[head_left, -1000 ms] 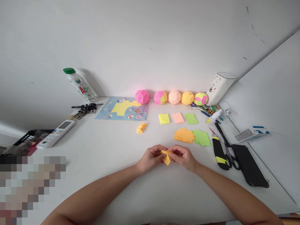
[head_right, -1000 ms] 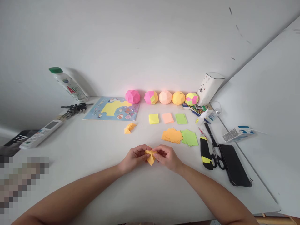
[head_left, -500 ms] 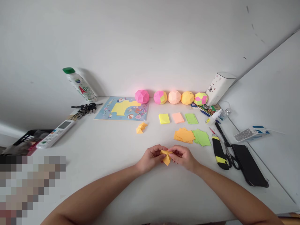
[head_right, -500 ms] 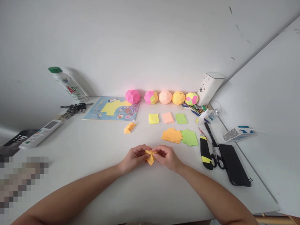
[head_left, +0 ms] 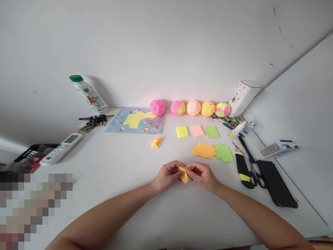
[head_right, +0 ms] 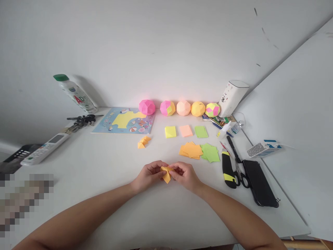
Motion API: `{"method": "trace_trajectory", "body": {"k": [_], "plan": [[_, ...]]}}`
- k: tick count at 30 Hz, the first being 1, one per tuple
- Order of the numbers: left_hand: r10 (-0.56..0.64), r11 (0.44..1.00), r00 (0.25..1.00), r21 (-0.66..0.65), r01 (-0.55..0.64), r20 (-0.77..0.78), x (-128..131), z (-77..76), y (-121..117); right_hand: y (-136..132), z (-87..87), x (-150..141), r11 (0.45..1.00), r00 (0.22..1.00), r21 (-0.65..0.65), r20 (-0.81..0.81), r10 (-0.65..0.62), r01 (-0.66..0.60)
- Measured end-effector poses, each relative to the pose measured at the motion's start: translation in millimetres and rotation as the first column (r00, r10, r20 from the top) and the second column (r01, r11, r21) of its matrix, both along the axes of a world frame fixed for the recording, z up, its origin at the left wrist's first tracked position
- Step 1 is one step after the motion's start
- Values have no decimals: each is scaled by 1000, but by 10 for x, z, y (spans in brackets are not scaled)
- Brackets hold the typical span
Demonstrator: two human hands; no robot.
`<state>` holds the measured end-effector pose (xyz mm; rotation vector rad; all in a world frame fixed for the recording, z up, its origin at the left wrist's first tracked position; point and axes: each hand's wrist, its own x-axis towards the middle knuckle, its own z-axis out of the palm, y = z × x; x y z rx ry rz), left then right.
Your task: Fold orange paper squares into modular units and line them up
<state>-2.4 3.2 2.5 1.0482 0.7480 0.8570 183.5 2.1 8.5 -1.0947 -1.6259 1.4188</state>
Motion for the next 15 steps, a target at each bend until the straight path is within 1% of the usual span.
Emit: {"method": "trace_trajectory", "body": {"k": [5,8,11,15], "plan": [[-3,1000,1000,22,3,-6,-2,-2,-15,-28,-10,-26,996,997,86,62,-39,34],[-1,999,1000,41,2,-19,-1,-9,-23,-40,-22,-28,986,994,162,93,-54,38],[12,998,999,59,-10,-37,0,-13,-25,-59,-18,-32,973,988,229,142,-58,24],[28,999,999,47,-26,-41,1,-7,-24,-87,4,-49,959,986,281,164,-26,-22]]}}
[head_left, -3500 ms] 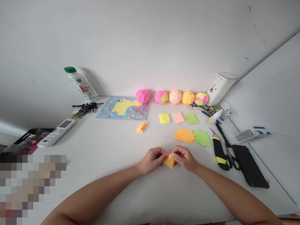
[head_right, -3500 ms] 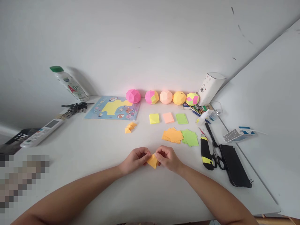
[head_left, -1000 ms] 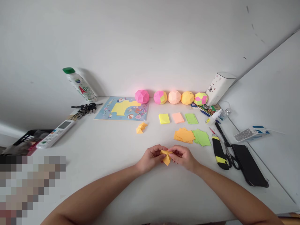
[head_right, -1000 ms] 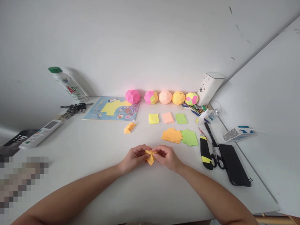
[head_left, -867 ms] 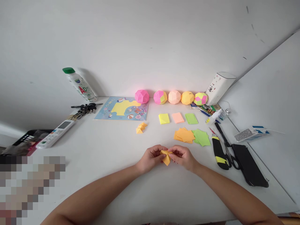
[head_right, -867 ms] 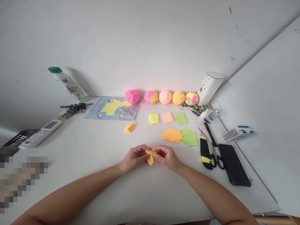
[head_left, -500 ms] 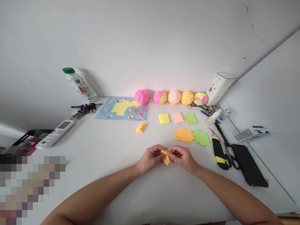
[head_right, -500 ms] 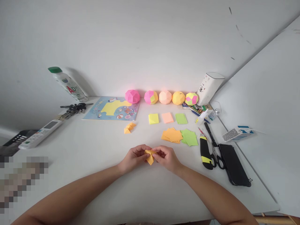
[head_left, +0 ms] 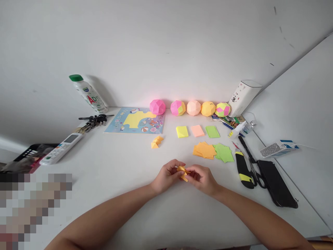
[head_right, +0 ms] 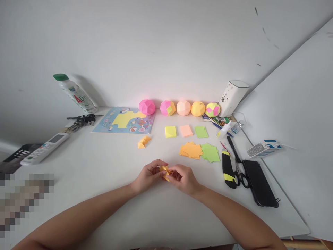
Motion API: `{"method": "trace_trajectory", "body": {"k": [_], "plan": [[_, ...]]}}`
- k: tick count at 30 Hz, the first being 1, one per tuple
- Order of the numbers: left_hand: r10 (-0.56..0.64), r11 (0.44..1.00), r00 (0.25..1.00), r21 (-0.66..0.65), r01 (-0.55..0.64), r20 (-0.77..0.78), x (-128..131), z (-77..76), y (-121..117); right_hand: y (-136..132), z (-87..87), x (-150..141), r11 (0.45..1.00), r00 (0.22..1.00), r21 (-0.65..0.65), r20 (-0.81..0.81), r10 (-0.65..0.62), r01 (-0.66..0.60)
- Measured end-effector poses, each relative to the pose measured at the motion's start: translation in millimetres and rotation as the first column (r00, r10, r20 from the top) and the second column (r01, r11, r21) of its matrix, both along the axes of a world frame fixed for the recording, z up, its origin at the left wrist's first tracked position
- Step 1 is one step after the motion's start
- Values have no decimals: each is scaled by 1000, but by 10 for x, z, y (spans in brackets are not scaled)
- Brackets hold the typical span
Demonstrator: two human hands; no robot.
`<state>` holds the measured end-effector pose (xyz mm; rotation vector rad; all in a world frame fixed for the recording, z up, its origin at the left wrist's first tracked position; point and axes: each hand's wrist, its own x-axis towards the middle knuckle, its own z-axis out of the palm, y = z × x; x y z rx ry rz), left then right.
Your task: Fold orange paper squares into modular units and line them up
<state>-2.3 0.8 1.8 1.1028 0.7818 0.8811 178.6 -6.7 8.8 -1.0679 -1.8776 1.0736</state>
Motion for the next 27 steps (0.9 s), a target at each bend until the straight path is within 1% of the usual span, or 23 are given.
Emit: {"method": "trace_trajectory", "body": {"k": [3,6,8,10,13,16,17,19,22,27], "plan": [[-14,1000,1000,20,14,-2,1,-13,-1,-8,-3,-10,999,999,36,32,8,-9],[4,996,1000,94,-1,-28,5,-42,-14,-4,-21,-10,998,999,68,51,-8,4],[40,985,995,174,-23,-94,7,-54,-30,0,-24,-8,995,998,95,51,-22,17],[77,968,976,249,-25,-202,5,-50,-50,1,-16,-10,992,998,121,52,-29,23],[164,929,921,370,-23,-354,-5,-31,-68,1,3,-13,987,998,159,51,-29,21],[245,864,880,503,-8,-408,-19,-35,-62,6,-2,-5,984,998,175,54,-35,25],[253,851,877,525,-1,-409,-23,-44,-56,10,-10,1,986,998,164,54,-38,29],[256,843,881,539,-1,-399,-29,-68,-46,20,-28,16,992,998,118,45,-51,46],[263,838,892,545,-22,-369,-36,-93,-37,38,-44,36,998,998,-1,20,-64,64],[237,863,904,504,-28,-356,-34,-66,-32,60,-46,49,980,996,-188,-37,-79,71]]}}
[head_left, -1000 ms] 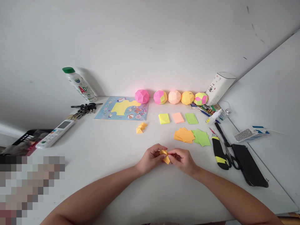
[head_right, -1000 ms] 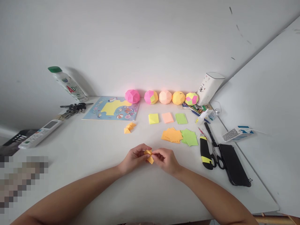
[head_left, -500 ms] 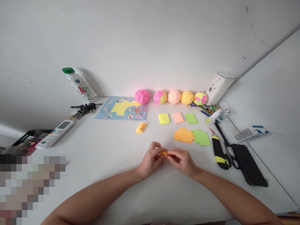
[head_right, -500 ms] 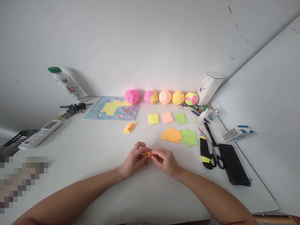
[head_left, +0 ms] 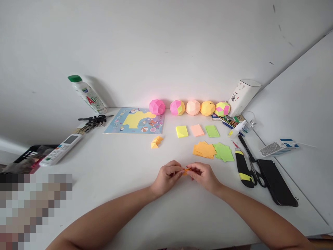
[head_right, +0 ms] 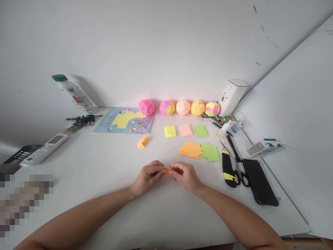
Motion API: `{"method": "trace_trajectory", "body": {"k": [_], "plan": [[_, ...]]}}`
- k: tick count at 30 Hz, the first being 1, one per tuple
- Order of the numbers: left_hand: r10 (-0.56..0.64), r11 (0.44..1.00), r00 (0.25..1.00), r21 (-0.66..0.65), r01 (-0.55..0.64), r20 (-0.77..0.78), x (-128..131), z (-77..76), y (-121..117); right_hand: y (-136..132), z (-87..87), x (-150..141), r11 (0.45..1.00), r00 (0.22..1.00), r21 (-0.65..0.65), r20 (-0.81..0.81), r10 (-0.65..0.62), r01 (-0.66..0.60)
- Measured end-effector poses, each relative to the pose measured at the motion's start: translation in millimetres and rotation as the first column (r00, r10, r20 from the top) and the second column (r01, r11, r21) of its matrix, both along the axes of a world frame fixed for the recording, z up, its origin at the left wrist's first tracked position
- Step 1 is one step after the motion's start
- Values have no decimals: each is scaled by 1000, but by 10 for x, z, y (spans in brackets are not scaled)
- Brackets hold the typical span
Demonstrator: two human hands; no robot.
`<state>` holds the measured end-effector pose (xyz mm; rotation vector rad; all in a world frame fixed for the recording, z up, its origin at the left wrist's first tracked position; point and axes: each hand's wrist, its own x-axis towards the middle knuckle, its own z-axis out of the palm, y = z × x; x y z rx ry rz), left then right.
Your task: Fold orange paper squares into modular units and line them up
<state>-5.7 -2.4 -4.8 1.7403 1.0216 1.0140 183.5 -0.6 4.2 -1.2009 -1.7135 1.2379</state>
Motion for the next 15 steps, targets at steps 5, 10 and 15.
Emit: {"method": "trace_trajectory", "body": {"k": [5,10,15], "plan": [[-23,1000,1000,0,23,13,-1,25,-1,14,-5,11,995,1000,-99,-26,-1,-1],[-29,1000,999,4,29,23,-6,22,-9,18,12,14,990,999,-138,-39,8,-13],[-19,999,999,-41,20,30,4,60,-13,16,41,0,988,998,-151,-66,6,-16]]}}
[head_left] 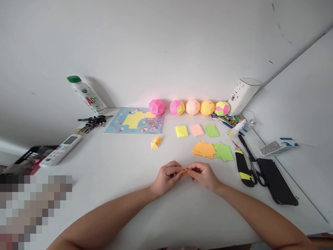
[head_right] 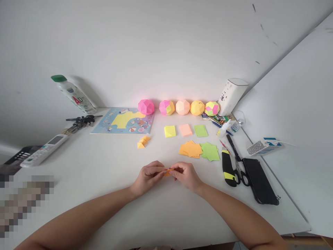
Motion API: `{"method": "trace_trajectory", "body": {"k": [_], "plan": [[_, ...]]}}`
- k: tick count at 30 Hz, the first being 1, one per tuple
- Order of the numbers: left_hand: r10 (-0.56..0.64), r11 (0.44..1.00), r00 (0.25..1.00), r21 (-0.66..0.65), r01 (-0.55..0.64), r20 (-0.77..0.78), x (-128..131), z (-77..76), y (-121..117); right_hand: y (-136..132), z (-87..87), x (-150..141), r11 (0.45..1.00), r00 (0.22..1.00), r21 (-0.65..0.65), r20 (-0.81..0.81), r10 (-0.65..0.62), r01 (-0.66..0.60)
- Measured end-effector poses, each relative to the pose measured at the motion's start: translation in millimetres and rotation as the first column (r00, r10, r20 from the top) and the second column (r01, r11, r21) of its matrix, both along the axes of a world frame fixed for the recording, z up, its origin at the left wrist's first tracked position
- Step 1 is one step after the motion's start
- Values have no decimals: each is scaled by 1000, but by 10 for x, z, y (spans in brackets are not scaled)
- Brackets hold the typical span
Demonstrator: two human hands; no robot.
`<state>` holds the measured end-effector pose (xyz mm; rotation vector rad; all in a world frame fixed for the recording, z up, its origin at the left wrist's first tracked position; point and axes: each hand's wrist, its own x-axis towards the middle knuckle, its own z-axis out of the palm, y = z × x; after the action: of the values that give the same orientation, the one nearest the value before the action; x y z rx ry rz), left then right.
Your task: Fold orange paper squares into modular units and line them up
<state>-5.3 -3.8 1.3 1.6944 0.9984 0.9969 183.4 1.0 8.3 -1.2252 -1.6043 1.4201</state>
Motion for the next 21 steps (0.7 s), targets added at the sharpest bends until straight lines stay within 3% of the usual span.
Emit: {"method": "trace_trajectory", "body": {"k": [13,21], "plan": [[5,981,998,-195,6,57,11,59,4,-13,29,-6,1000,1000,17,6,3,-3],[-114,972,992,-200,122,51,-4,62,8,-14,21,-12,997,1000,76,20,14,-15]]}}
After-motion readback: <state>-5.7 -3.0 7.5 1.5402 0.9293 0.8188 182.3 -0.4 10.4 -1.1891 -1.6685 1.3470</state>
